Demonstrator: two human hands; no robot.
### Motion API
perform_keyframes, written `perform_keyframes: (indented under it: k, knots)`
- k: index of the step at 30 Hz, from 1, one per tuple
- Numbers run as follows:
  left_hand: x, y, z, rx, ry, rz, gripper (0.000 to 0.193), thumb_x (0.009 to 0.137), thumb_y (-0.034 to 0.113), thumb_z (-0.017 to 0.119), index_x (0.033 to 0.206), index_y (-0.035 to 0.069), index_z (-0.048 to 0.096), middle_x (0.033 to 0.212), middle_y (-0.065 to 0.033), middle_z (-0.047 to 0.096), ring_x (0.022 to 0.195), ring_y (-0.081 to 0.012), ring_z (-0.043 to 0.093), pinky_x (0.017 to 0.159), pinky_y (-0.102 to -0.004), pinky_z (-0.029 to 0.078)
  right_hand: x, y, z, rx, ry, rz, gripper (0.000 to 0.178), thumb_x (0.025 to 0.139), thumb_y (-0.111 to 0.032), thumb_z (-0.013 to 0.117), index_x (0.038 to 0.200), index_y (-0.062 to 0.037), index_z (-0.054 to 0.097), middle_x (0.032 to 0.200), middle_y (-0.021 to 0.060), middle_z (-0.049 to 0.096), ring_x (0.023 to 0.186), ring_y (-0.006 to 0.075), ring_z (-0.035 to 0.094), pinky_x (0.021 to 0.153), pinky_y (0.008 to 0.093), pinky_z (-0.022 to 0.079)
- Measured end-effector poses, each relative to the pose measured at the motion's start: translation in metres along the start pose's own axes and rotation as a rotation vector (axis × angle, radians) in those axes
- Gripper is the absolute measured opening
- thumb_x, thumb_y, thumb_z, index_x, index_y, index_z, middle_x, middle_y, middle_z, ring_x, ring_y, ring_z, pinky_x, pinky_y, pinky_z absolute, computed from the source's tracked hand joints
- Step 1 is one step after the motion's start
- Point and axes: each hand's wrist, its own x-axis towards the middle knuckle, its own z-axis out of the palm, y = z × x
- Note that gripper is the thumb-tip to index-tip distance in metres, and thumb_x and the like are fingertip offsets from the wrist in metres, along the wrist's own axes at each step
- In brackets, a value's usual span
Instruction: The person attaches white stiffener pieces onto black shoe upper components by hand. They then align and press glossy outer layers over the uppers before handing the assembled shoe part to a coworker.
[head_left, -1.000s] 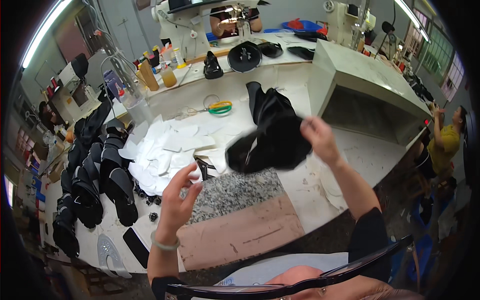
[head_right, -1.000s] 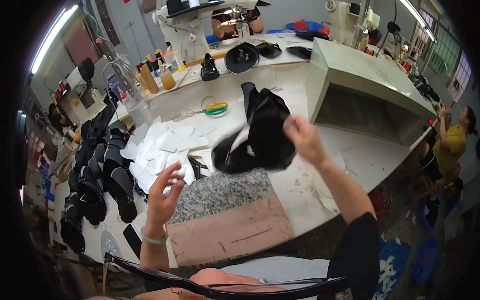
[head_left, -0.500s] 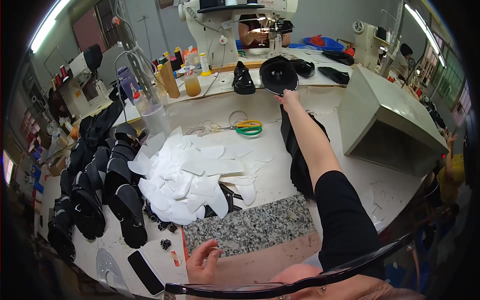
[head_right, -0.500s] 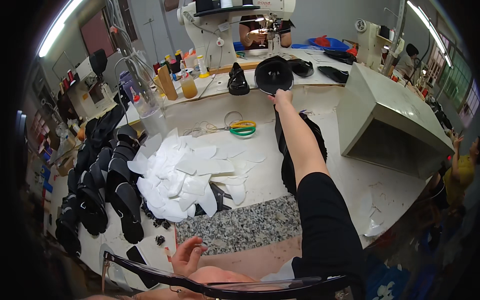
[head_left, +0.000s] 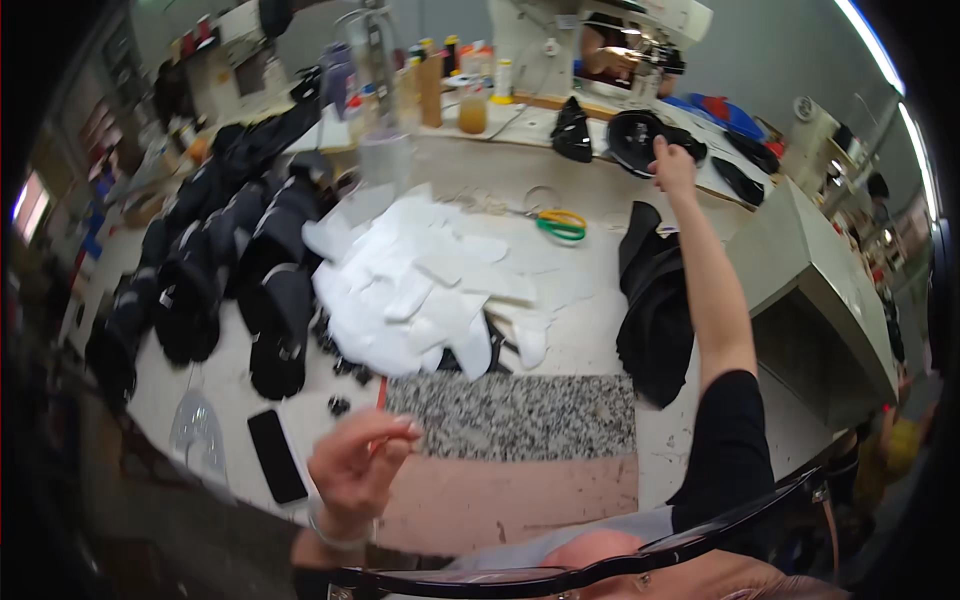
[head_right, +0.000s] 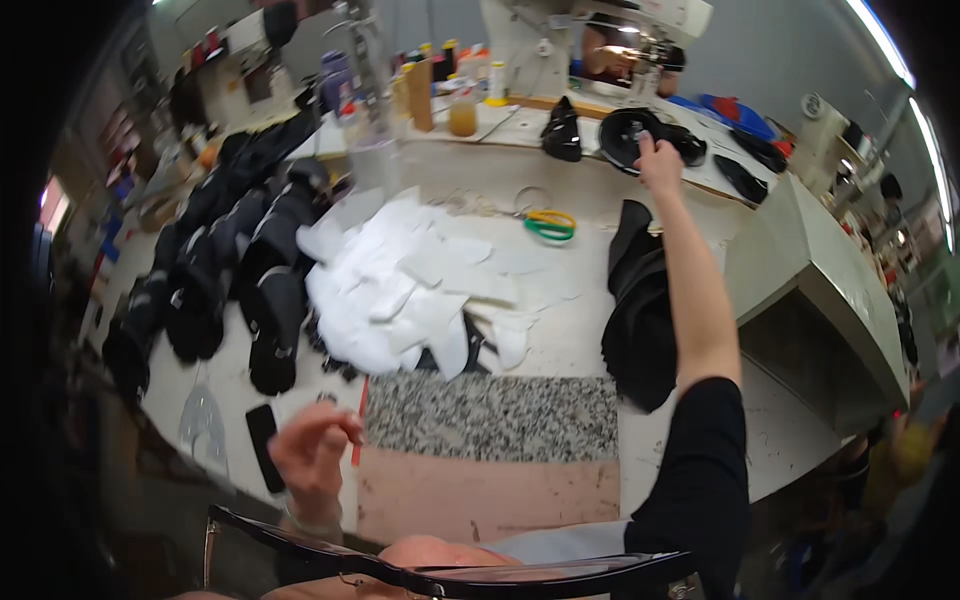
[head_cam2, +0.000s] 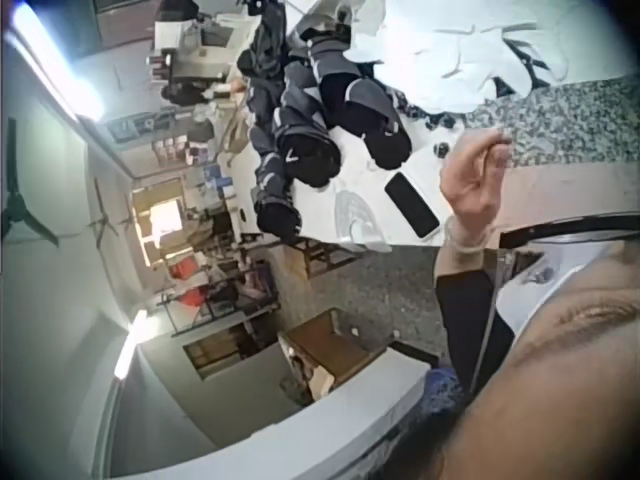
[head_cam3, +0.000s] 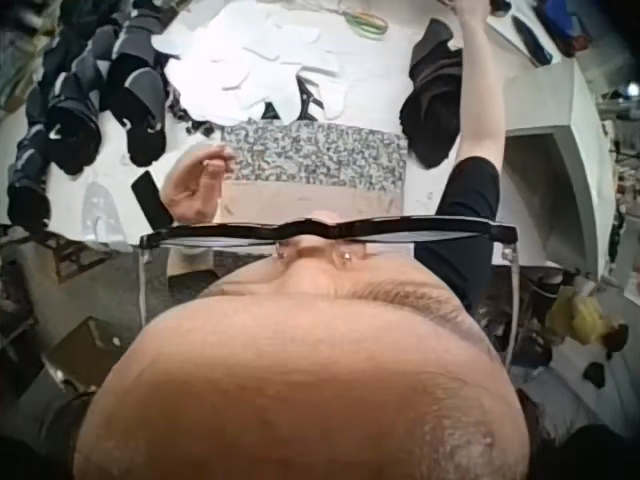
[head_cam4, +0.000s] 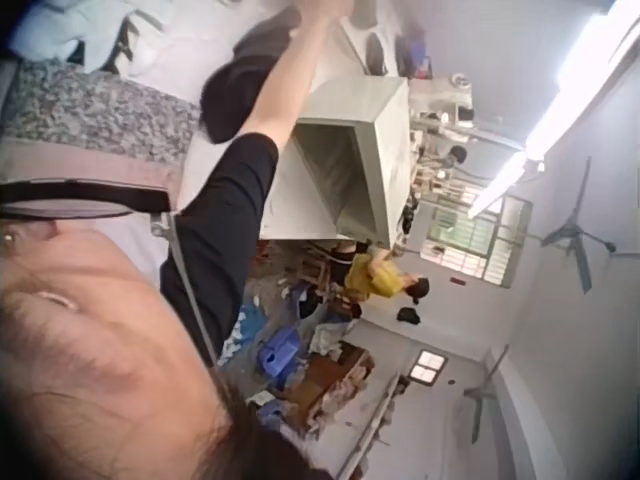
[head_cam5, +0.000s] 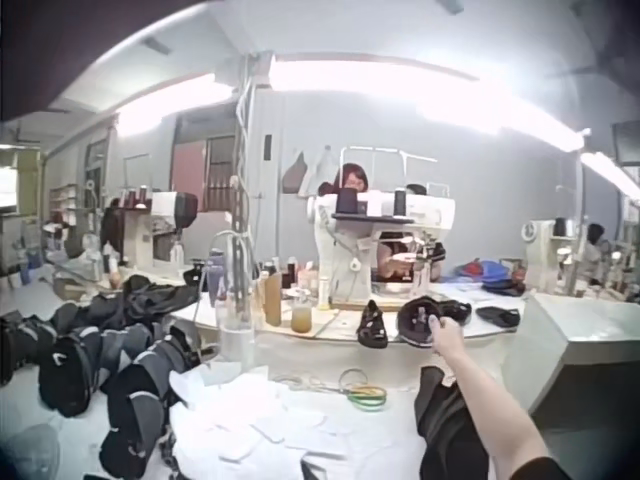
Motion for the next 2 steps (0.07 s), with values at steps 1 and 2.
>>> perform_keyframes:
  k: [1,2]
  knots:
    - [0.016,0.013,0.004,0.033,-0.097,0.234,0.017,0.085,0.0,0.067,0.101,-0.005,0.064,0.089,-0.0172,0.067,0.074,-0.0216,0.063,0.067,-0.0298,0.051,-0.022,-0.014,-0.022,0.099,-0.087,-0.084,0.053,0.094,-0.053,0.048,0.09,-0.001,0.061,0.068,0.0092,0.063,0.042,0.0128,0.055,0.037,0.0261,0.041]
    - [0.026,0.033,0.004,-0.038,-0.201,0.381,0.017,0.085,0.001,0.067,0.101,-0.004,0.065,0.089,-0.0167,0.067,0.074,-0.0235,0.063,0.071,-0.0299,0.051,-0.027,-0.006,-0.021,0.315,-0.282,-0.213,0.047,0.092,-0.053,0.053,0.087,-0.007,0.062,0.069,0.01,0.067,0.041,0.0192,0.057,0.04,0.0298,0.045]
